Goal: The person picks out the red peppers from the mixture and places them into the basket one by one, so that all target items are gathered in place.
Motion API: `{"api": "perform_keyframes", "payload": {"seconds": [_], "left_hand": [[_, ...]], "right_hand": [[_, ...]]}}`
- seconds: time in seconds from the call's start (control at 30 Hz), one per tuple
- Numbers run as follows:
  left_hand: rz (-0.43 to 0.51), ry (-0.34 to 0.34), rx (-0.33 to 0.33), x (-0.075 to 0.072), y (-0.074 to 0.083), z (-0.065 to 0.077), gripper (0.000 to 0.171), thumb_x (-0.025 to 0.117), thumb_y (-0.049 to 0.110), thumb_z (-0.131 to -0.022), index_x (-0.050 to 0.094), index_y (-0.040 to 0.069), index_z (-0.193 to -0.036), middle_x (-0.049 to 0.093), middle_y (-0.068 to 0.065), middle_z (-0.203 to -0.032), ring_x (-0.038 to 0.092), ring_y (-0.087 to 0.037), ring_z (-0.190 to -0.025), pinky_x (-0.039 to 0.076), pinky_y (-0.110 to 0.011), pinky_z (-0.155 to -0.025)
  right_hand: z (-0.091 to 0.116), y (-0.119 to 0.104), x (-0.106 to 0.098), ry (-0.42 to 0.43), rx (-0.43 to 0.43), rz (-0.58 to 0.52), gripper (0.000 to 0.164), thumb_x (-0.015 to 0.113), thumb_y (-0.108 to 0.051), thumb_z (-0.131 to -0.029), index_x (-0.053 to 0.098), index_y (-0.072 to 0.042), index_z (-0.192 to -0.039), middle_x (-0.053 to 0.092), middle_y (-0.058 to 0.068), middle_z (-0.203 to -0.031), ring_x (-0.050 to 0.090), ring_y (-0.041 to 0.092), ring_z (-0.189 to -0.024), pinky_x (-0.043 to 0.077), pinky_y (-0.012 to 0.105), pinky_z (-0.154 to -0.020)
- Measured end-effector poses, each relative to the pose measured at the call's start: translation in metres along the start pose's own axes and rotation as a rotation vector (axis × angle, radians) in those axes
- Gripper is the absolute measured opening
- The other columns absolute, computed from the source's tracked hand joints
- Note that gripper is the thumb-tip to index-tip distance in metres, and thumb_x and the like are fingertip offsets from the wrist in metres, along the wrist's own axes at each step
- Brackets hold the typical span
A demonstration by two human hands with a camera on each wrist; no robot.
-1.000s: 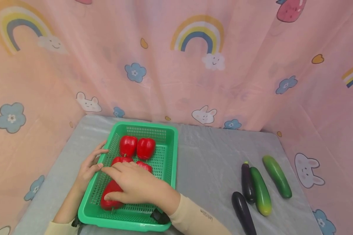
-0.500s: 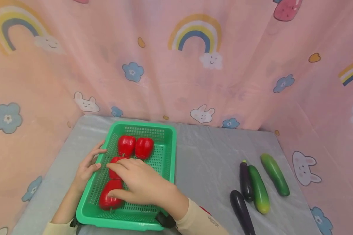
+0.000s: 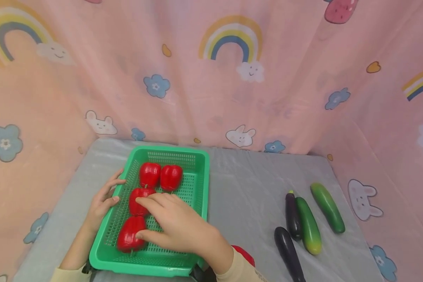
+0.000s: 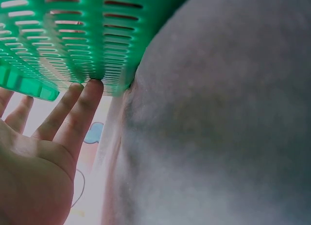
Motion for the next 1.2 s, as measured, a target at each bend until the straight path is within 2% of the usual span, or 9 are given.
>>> {"api": "perform_keyframes", "payload": {"seconds": [0.17, 0.2, 0.23, 0.3, 0.47, 0.57, 0.7, 1.0, 1.2], "left_hand": [[0.001, -0.005, 0.003, -0.001, -0.001, 0.000, 0.041, 0.050, -0.005, -0.103, 0.055, -0.012, -0.143, 0.034, -0.018, -0.175, 0.042, -0.017, -0.153, 0.046, -0.035, -0.108], [0.004, -0.008, 0.003, -0.002, -0.001, 0.000, 0.041, 0.050, -0.005, -0.103, 0.055, -0.012, -0.143, 0.033, -0.018, -0.175, 0.044, -0.017, -0.151, 0.049, -0.034, -0.104], [0.005, -0.010, 0.002, -0.001, -0.001, 0.001, 0.041, 0.049, -0.005, -0.103, 0.055, -0.012, -0.143, 0.033, -0.018, -0.175, 0.046, -0.017, -0.149, 0.050, -0.027, -0.097], [0.008, -0.010, 0.006, -0.001, -0.001, 0.001, 0.041, 0.049, -0.005, -0.103, 0.055, -0.012, -0.143, 0.033, -0.018, -0.175, 0.048, -0.017, -0.148, 0.051, -0.027, -0.094], [0.001, 0.005, 0.019, -0.001, -0.001, 0.001, 0.042, 0.050, -0.007, -0.101, 0.056, -0.013, -0.142, 0.035, -0.016, -0.175, 0.043, -0.016, -0.152, 0.046, -0.030, -0.094], [-0.002, 0.003, 0.032, -0.001, -0.001, 0.001, 0.042, 0.050, -0.008, -0.101, 0.055, -0.014, -0.142, 0.035, -0.017, -0.175, 0.038, -0.017, -0.156, 0.041, -0.029, -0.105], [0.010, 0.001, 0.052, -0.001, 0.000, 0.000, 0.042, 0.049, -0.011, -0.100, 0.053, -0.017, -0.141, 0.034, -0.020, -0.175, 0.033, -0.019, -0.159, 0.034, -0.027, -0.112], [0.014, 0.005, 0.052, -0.001, -0.001, 0.000, 0.042, 0.050, -0.009, -0.100, 0.055, -0.016, -0.141, 0.035, -0.018, -0.174, 0.035, -0.022, -0.158, 0.033, -0.025, -0.115], [0.011, 0.003, 0.060, -0.001, -0.002, 0.000, 0.042, 0.049, -0.010, -0.100, 0.054, -0.016, -0.141, 0.035, -0.019, -0.174, 0.035, -0.022, -0.158, 0.033, -0.025, -0.115]], "right_hand": [[0.006, -0.001, -0.002, 0.017, 0.028, -0.033, 0.071, 0.076, -0.048, -0.102, 0.054, -0.014, -0.160, 0.061, 0.000, -0.151, 0.056, 0.015, -0.137, 0.049, 0.043, -0.115], [0.007, -0.001, -0.002, 0.022, 0.029, -0.033, 0.071, 0.076, -0.047, -0.102, 0.054, -0.014, -0.160, 0.061, 0.000, -0.151, 0.056, 0.015, -0.137, 0.049, 0.043, -0.115], [0.008, 0.000, -0.003, 0.026, 0.028, -0.035, 0.071, 0.076, -0.047, -0.102, 0.054, -0.014, -0.160, 0.061, 0.000, -0.151, 0.056, 0.015, -0.138, 0.049, 0.043, -0.115], [0.011, 0.001, -0.003, 0.041, 0.020, -0.027, 0.071, 0.076, -0.046, -0.102, 0.053, -0.014, -0.160, 0.061, 0.000, -0.151, 0.056, 0.016, -0.138, 0.049, 0.043, -0.115], [0.021, 0.005, -0.004, 0.068, 0.041, -0.052, 0.072, 0.078, -0.046, -0.100, 0.053, -0.014, -0.160, 0.059, 0.000, -0.153, 0.054, 0.017, -0.142, 0.049, 0.045, -0.115], [0.028, 0.009, -0.003, 0.081, 0.081, -0.063, 0.072, 0.079, -0.045, -0.100, 0.053, -0.015, -0.160, 0.059, -0.001, -0.155, 0.053, 0.017, -0.143, 0.050, 0.047, -0.114], [0.035, 0.014, -0.003, 0.098, 0.115, -0.070, 0.072, 0.079, -0.045, -0.100, 0.052, -0.018, -0.161, 0.059, -0.003, -0.154, 0.054, 0.017, -0.141, 0.053, 0.048, -0.111], [0.049, 0.021, -0.003, 0.137, 0.152, -0.075, 0.071, 0.079, -0.046, -0.100, 0.054, -0.019, -0.161, 0.060, -0.008, -0.150, 0.055, 0.012, -0.139, 0.054, 0.047, -0.109], [0.061, 0.025, -0.005, 0.170, 0.175, -0.068, 0.068, 0.080, -0.042, -0.100, 0.057, -0.016, -0.157, 0.063, -0.005, -0.148, 0.057, 0.017, -0.137, 0.054, 0.049, -0.109]]}}
Point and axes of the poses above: each hand's wrist, its own z-axis away from the middle knuckle, its own x-axis out of the palm, y = z × x, the point moved 4 cm from there along -z, towards the middle knuckle
